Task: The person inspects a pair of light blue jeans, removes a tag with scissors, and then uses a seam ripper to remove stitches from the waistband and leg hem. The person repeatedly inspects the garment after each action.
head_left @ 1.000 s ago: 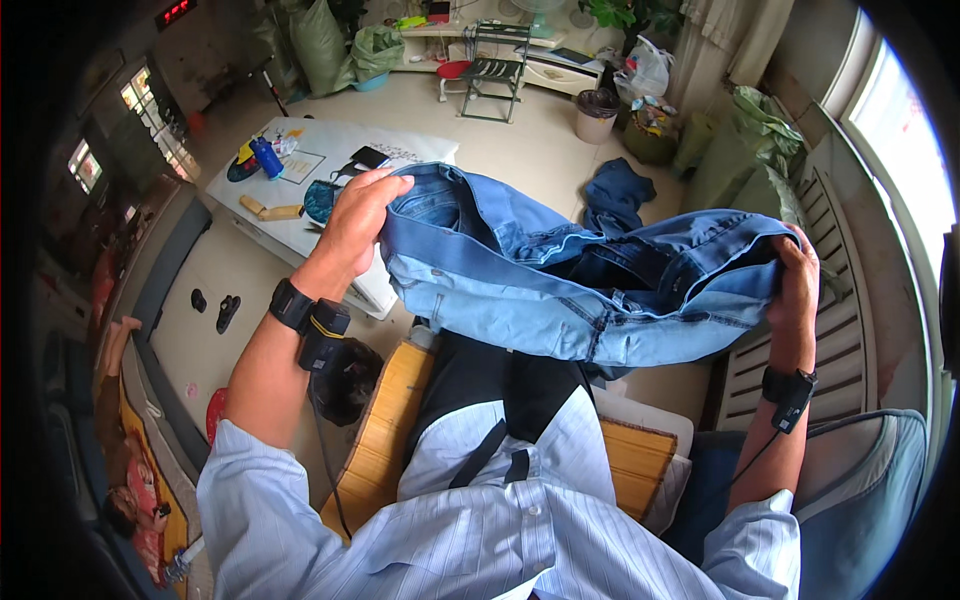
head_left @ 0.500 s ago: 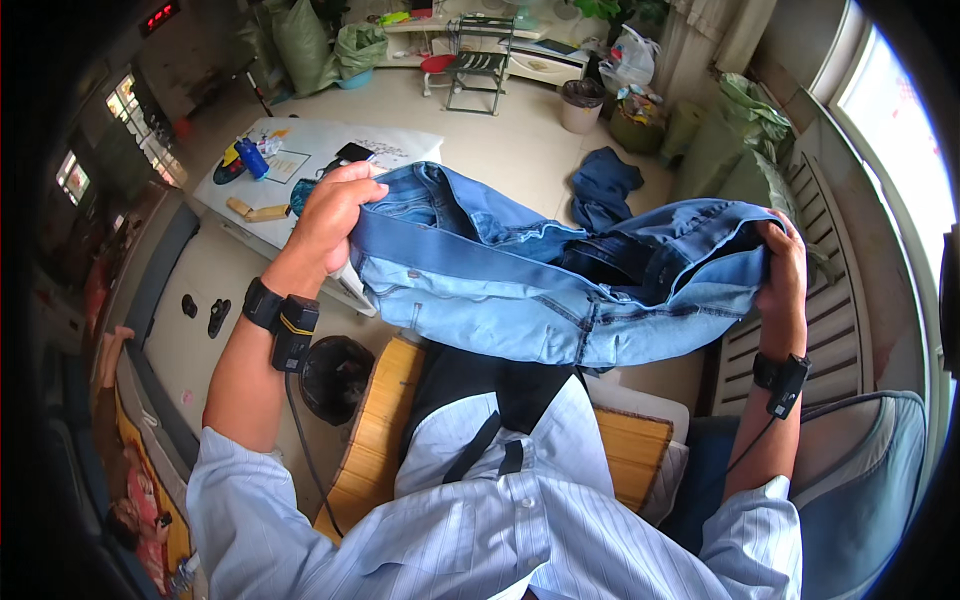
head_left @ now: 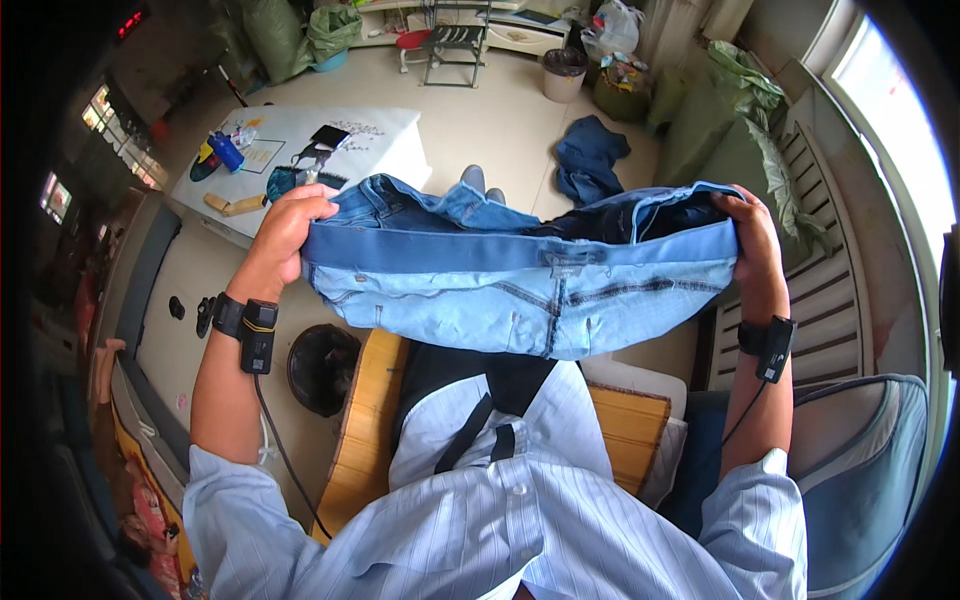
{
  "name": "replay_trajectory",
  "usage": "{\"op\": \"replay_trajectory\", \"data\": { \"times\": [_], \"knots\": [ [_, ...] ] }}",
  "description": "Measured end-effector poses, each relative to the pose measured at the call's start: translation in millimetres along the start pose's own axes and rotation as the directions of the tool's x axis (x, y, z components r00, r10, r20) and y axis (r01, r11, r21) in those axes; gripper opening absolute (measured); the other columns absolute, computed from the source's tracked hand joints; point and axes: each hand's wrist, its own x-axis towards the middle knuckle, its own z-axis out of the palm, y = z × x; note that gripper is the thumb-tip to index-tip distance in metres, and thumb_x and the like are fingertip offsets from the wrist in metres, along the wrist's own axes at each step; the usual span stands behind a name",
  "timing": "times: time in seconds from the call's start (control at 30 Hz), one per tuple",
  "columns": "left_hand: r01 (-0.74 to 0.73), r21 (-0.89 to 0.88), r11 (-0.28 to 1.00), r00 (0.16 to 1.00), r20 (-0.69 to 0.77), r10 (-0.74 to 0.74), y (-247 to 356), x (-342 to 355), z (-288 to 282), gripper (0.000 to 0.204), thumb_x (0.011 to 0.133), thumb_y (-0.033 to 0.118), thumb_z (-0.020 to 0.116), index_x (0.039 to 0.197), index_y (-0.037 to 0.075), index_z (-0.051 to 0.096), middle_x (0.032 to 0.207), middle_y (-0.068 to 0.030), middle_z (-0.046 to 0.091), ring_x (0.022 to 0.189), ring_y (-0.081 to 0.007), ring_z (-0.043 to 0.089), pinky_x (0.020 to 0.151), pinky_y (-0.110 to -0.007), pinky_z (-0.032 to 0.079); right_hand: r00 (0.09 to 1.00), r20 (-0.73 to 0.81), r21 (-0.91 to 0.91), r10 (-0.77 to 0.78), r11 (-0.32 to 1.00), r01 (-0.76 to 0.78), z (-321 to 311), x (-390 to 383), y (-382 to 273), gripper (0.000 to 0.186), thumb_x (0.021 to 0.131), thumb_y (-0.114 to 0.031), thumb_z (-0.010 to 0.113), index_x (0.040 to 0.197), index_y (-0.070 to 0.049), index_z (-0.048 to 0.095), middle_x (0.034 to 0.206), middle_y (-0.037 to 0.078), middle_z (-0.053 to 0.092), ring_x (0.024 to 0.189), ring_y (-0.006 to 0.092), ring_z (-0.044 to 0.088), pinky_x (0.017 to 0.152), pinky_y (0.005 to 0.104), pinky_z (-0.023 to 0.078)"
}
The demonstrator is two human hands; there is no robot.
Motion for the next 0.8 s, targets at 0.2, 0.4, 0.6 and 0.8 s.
{"op": "replay_trajectory", "data": {
  "times": [0.2, 0.4, 0.6, 0.8],
  "knots": [
    [0.056, 0.018, 0.998, 0.998, 0.031, -0.057, -28, 20, -19, 0.032, 0.089, 0.004, 0.067, 0.121, 0.0, 0.067, 0.105, -0.0063, 0.07, 0.092, -0.0161, 0.067, 0.087, -0.032, 0.056, 0.999, -0.017, -0.047, 0.047, 0.998, -0.048, -2, 8, 16, 0.012, 0.094, -0.01, 0.067, 0.101, 0.0, 0.069, 0.087, 0.006, 0.071, 0.072, 0.0153, 0.067, 0.069, 0.0303, 0.055],
    [0.078, 0.084, 0.993, 0.997, 0.003, -0.079, -37, 12, -22, 0.028, 0.09, 0.004, 0.065, 0.118, 0.0, 0.067, 0.106, -0.0056, 0.068, 0.095, -0.0154, 0.064, 0.089, -0.031, 0.054, 0.994, 0.007, -0.066, 0.109, 0.992, -0.108, 6, 15, 23, 0.018, 0.092, -0.008, 0.068, 0.105, 0.003, 0.069, 0.089, 0.009, 0.072, 0.073, 0.018, 0.068, 0.07, 0.0328, 0.057],
    [0.174, 0.055, 0.983, 0.985, -0.01, -0.173, -58, 18, -28, 0.029, 0.088, 0.002, 0.065, 0.117, 0.0, 0.068, 0.104, -0.0066, 0.068, 0.094, -0.0166, 0.065, 0.087, -0.031, 0.054, 0.985, 0.048, -0.062, 0.164, 0.985, -0.161, 4, 22, 33, 0.021, 0.092, -0.007, 0.068, 0.11, 0.005, 0.069, 0.091, 0.01, 0.072, 0.073, 0.0191, 0.068, 0.072, 0.0343, 0.058],
    [0.241, 0.233, 0.942, 0.97, -0.032, -0.241, -81, 20, -33, 0.03, 0.086, 0.005, 0.065, 0.115, 0.0, 0.07, 0.102, -0.0083, 0.07, 0.09, -0.0186, 0.064, 0.08, -0.033, 0.052, 0.962, 0.101, -0.063, 0.255, 0.966, -0.25, 9, 29, 42, 0.02, 0.093, -0.004, 0.068, 0.11, 0.006, 0.068, 0.091, 0.01, 0.072, 0.074, 0.0193, 0.069, 0.073, 0.0338, 0.059]
  ]
}}
